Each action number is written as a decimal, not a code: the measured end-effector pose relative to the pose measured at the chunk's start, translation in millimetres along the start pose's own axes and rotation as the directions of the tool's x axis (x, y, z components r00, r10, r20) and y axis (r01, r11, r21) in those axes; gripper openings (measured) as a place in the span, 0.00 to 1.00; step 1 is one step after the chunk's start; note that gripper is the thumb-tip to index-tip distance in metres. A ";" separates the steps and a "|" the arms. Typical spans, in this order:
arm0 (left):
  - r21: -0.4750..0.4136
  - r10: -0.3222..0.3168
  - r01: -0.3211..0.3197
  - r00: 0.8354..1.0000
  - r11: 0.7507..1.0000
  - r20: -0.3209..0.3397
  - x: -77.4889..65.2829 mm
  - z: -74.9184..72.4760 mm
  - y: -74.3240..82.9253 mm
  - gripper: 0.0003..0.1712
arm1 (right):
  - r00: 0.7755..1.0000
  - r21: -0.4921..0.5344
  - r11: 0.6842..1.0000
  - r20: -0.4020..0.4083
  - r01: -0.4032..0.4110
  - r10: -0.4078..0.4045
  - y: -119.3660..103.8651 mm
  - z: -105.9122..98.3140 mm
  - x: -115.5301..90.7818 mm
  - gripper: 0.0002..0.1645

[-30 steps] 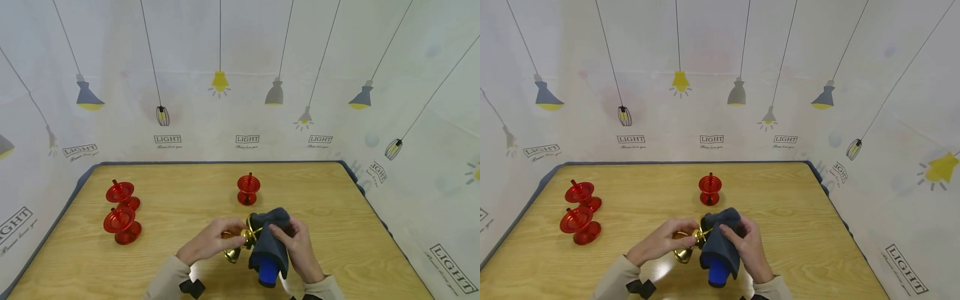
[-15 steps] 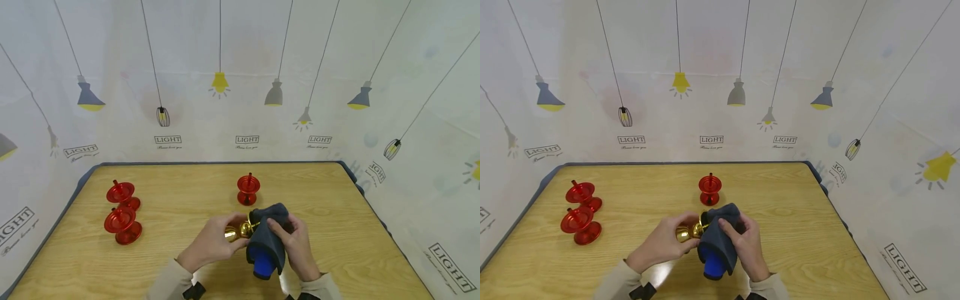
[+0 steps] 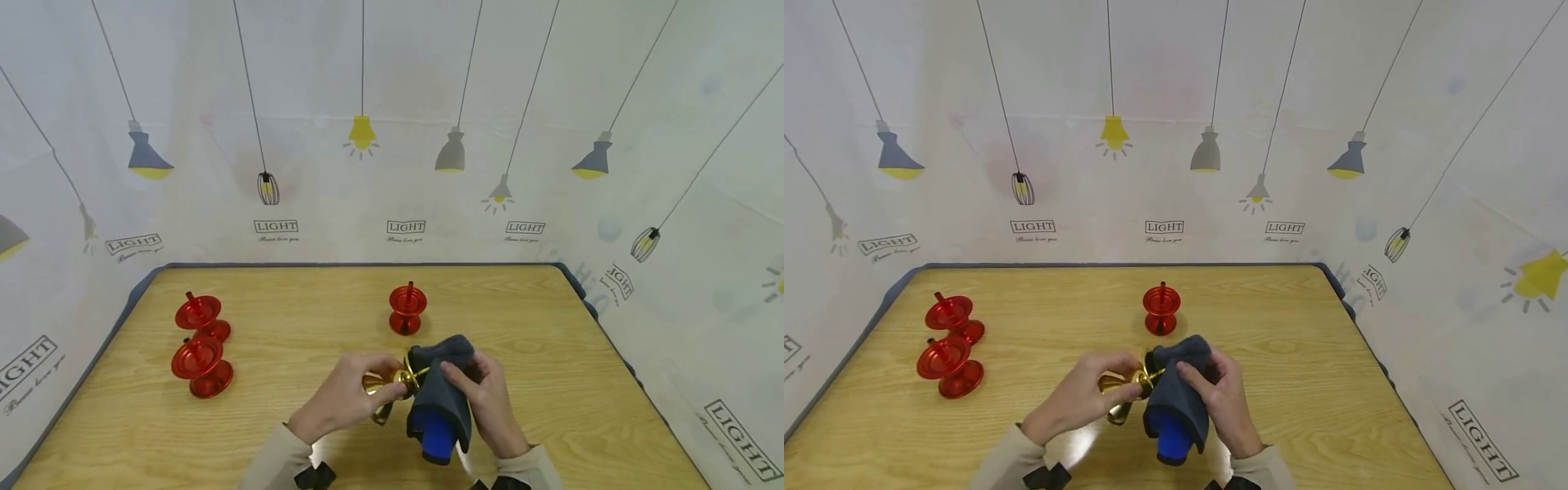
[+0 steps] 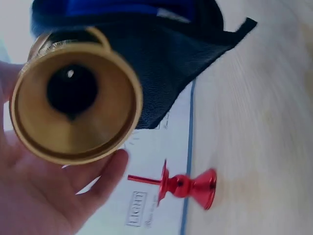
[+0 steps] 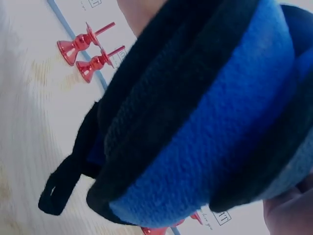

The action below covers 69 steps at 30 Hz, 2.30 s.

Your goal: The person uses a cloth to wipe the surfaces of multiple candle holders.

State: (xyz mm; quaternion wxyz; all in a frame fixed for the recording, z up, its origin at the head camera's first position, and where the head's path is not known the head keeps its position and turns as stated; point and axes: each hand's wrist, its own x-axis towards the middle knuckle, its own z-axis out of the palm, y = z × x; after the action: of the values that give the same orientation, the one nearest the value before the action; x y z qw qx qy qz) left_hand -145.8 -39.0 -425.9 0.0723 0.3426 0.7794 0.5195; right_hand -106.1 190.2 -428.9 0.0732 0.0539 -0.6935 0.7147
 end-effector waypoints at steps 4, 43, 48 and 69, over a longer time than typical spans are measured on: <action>-0.149 -0.019 0.044 0.985 0.988 0.169 1.4 -6.8 -6.0 0.16 | 0.997 0.009 0.999 0.059 0.039 -0.040 0.7 -3.4 -1.0 0.06; -0.256 -0.069 0.125 0.974 0.959 0.216 -3.7 -6.3 -8.4 0.25 | 1.000 0.048 0.999 0.014 0.011 -0.012 3.2 -0.6 -5.5 0.11; -0.191 -0.072 0.112 0.976 0.975 0.206 -5.7 -6.3 -8.1 0.25 | 1.000 0.051 0.999 0.005 0.002 -0.002 4.3 2.3 -6.4 0.11; 0.363 0.143 -0.086 0.981 0.928 -0.132 -7.8 11.9 5.3 0.29 | 0.988 0.031 0.999 -0.148 -0.034 0.039 5.2 8.9 -5.2 0.04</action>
State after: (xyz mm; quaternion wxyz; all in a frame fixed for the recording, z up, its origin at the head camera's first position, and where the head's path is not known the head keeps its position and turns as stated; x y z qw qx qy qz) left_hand -131.9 -33.5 -428.7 -0.0826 0.3533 0.8423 0.3985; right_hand -102.1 181.0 -434.7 0.1108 -0.0113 -0.6766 0.7279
